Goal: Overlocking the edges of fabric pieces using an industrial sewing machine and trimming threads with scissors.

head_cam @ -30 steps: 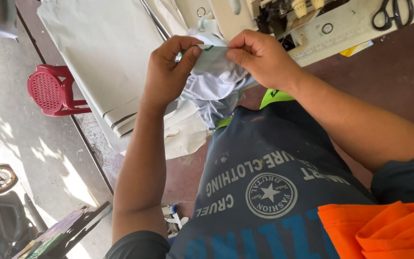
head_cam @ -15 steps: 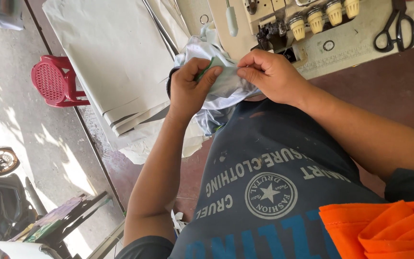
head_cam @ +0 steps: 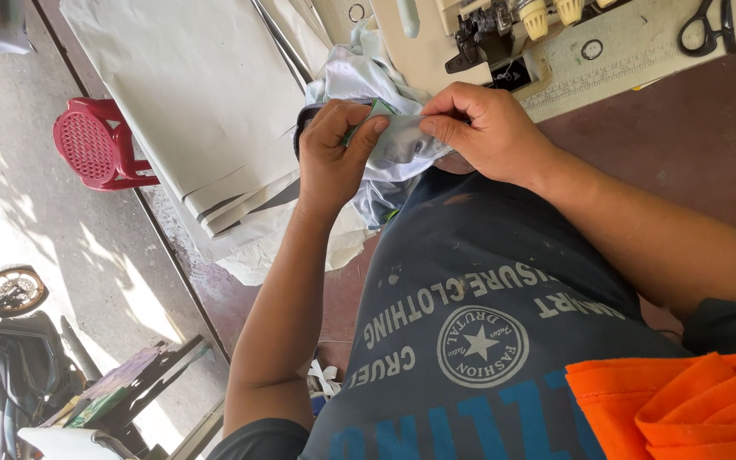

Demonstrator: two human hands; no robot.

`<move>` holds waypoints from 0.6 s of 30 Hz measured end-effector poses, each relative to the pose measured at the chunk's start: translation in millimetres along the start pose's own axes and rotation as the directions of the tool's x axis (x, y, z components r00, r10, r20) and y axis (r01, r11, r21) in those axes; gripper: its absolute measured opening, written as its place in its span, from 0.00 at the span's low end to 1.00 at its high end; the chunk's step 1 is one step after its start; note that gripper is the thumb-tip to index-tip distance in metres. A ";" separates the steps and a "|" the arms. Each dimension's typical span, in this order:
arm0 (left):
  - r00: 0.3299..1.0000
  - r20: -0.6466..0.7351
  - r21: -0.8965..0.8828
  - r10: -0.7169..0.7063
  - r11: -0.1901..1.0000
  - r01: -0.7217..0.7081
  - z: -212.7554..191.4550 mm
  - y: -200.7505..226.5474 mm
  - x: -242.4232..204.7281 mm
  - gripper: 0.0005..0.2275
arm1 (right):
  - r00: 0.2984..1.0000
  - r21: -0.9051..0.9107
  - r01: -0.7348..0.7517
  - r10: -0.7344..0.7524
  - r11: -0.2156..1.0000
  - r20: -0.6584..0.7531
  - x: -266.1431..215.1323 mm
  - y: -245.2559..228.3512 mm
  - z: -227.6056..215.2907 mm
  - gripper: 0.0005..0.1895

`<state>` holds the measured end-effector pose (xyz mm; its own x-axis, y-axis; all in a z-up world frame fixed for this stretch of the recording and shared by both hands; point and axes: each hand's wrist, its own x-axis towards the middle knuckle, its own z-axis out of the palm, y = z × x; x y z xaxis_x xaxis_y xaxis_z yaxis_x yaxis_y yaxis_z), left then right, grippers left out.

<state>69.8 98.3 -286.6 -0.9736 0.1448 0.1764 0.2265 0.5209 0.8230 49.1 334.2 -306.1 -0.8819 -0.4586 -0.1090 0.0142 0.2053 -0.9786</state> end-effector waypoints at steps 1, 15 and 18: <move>1.000 -0.006 0.000 0.008 1.000 -0.008 0.0 0.7 -0.8 0.08 | 1.000 -0.008 0.005 -0.005 1.000 -0.013 -1.4 1.9 1.8 0.06; 0.985 -0.126 -0.123 0.116 0.984 -0.131 5.9 1.4 2.4 0.06 | 0.959 0.086 0.198 -0.174 0.977 -0.223 -14.0 3.0 11.8 0.04; 0.987 -0.113 -0.113 0.118 0.985 -0.131 5.8 0.0 1.3 0.06 | 0.959 0.104 0.183 -0.154 0.978 -0.237 -17.7 4.6 13.3 0.04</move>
<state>68.7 103.3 -289.5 -0.9369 0.1093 0.3322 0.3474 0.3994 0.8484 71.1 331.8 -311.0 -0.9599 -0.2663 0.0875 -0.0981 0.0267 -0.9948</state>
